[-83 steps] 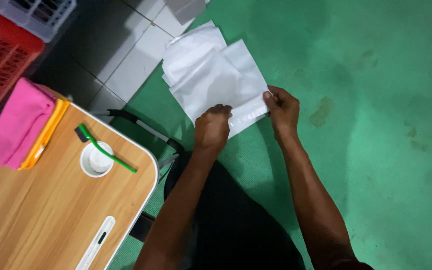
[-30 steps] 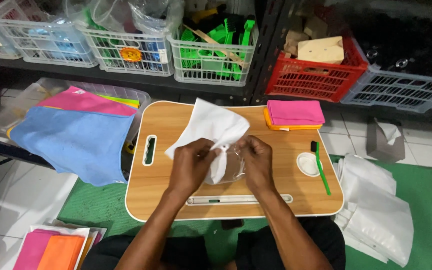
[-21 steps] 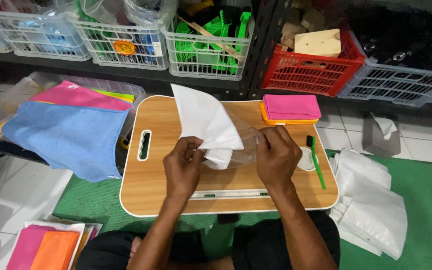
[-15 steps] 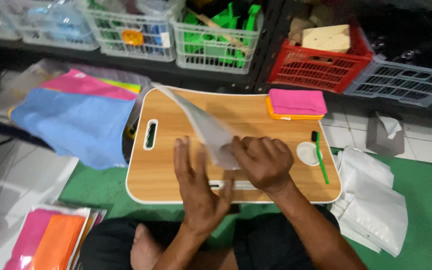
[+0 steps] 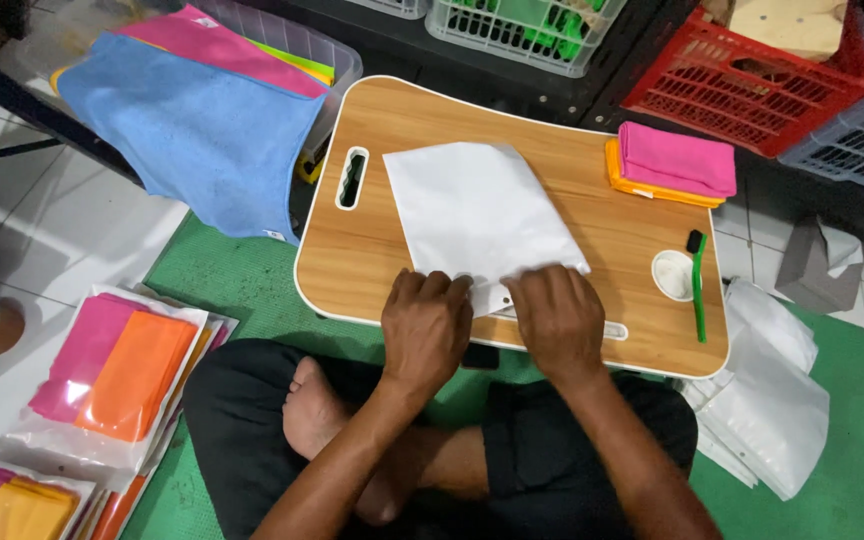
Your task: The person folds a pink microfiber cloth on a small wooden table, then places it into a clear plastic bag. They repeat the process with a yellow cloth, folding it and placing it into a separate bag.
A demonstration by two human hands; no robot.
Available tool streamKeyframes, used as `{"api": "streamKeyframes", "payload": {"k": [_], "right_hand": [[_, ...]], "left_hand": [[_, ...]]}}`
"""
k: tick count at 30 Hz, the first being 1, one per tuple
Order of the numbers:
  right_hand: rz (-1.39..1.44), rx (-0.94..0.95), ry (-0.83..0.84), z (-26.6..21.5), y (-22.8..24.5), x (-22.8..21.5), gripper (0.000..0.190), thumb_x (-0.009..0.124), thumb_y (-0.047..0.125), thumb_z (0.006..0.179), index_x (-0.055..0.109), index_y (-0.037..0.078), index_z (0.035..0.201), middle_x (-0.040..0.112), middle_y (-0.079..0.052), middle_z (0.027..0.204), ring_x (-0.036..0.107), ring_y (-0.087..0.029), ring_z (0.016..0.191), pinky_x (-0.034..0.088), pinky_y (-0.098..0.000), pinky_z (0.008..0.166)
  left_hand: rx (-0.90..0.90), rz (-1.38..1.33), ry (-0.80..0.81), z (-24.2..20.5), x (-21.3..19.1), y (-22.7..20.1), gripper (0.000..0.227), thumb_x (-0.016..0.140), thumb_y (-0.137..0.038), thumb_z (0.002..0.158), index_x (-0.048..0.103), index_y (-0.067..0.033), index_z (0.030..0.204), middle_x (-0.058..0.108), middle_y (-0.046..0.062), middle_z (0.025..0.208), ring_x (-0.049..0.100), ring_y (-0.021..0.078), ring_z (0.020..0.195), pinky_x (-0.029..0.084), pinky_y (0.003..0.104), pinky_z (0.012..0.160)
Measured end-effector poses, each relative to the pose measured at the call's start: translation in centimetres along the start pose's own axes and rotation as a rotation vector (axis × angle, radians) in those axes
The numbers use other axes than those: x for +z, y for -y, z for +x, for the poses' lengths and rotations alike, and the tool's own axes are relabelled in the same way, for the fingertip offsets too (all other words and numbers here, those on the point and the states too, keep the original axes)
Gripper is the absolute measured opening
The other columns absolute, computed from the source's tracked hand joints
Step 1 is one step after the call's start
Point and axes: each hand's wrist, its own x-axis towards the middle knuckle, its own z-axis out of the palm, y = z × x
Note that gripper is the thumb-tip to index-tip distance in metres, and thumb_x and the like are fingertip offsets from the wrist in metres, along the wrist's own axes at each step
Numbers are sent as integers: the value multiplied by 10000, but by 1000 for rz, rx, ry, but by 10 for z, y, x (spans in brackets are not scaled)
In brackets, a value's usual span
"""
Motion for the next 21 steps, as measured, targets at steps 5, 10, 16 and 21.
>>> {"api": "streamKeyframes", "payload": {"k": [5,10,16,21], "right_hand": [[124,151,-70,-10,15,6,231,801,208,951,625,96,853,535,-52,808,603,-285,748,500,-379,671],[-122,28,-25,-16,20,8,56,761,168,967,776,158,1020,663,-24,978,630,-210,956,453,-341,788],[267,-6,272,45,23,-5,137,502,-78,980,633,-116,969,600,-215,915,569,-481,982,475,-526,829],[138,16,497,56,-2,35,294,459,26,988,412,20,1279,332,-214,1281,317,-446,1258,290,-522,1031]], "left_hand": [[105,-155,-12,6,22,4,100,702,-136,908,773,-132,978,688,69,870,695,302,929,584,380,830],[171,-366,30,28,-11,-4,109,615,-18,978,694,48,1017,659,207,1238,596,413,1291,578,436,972],[177,-500,80,41,-5,3,117,593,-3,970,666,46,1048,621,204,1338,569,415,1323,579,443,995],[240,-530,16,34,5,3,148,565,-153,995,669,-48,989,688,129,1183,692,346,1142,629,366,785]]}}
